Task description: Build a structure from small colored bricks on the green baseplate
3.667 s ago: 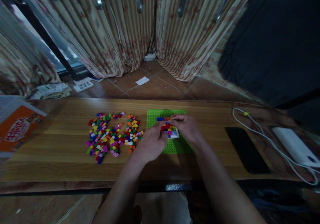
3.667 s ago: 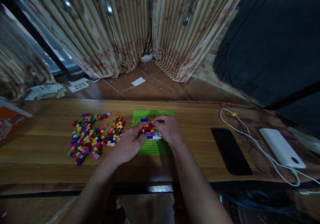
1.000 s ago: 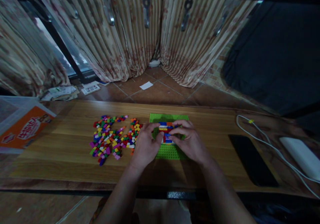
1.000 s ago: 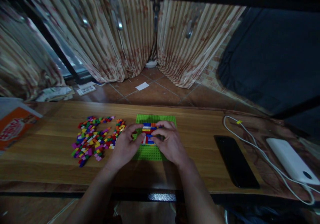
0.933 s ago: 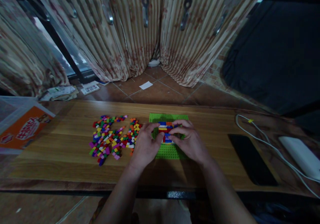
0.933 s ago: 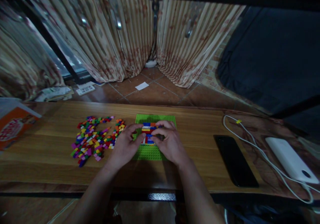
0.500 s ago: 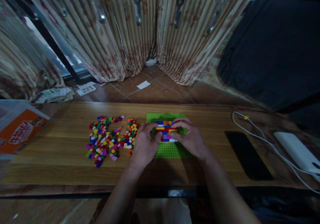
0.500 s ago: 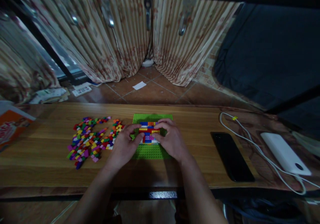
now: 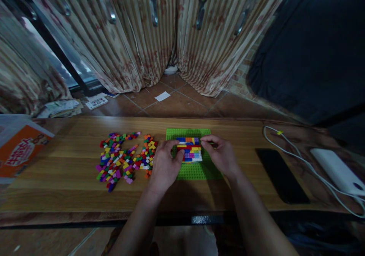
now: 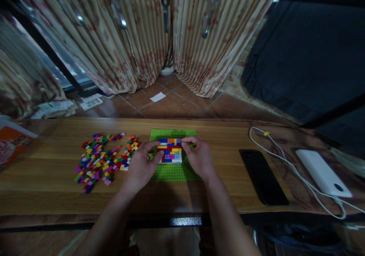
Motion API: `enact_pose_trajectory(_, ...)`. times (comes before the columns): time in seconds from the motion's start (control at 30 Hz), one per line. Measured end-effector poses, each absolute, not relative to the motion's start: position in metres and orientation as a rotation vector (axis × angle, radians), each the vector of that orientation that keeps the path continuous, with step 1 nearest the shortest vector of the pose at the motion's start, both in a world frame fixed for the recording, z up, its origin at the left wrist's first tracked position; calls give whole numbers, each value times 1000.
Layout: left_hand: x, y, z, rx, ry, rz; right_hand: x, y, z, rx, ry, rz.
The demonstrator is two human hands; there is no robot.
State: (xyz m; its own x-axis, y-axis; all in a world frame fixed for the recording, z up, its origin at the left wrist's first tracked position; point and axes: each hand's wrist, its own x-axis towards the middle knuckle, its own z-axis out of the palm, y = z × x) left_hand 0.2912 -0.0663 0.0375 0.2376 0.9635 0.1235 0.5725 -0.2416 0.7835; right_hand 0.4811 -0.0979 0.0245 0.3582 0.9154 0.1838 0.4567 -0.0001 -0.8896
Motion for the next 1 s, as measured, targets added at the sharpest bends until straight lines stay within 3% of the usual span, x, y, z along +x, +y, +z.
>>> enact_pose_trajectory(1.0,288,-62,32,1870,1381,822,473,-99,30,-1596,-1302,661)
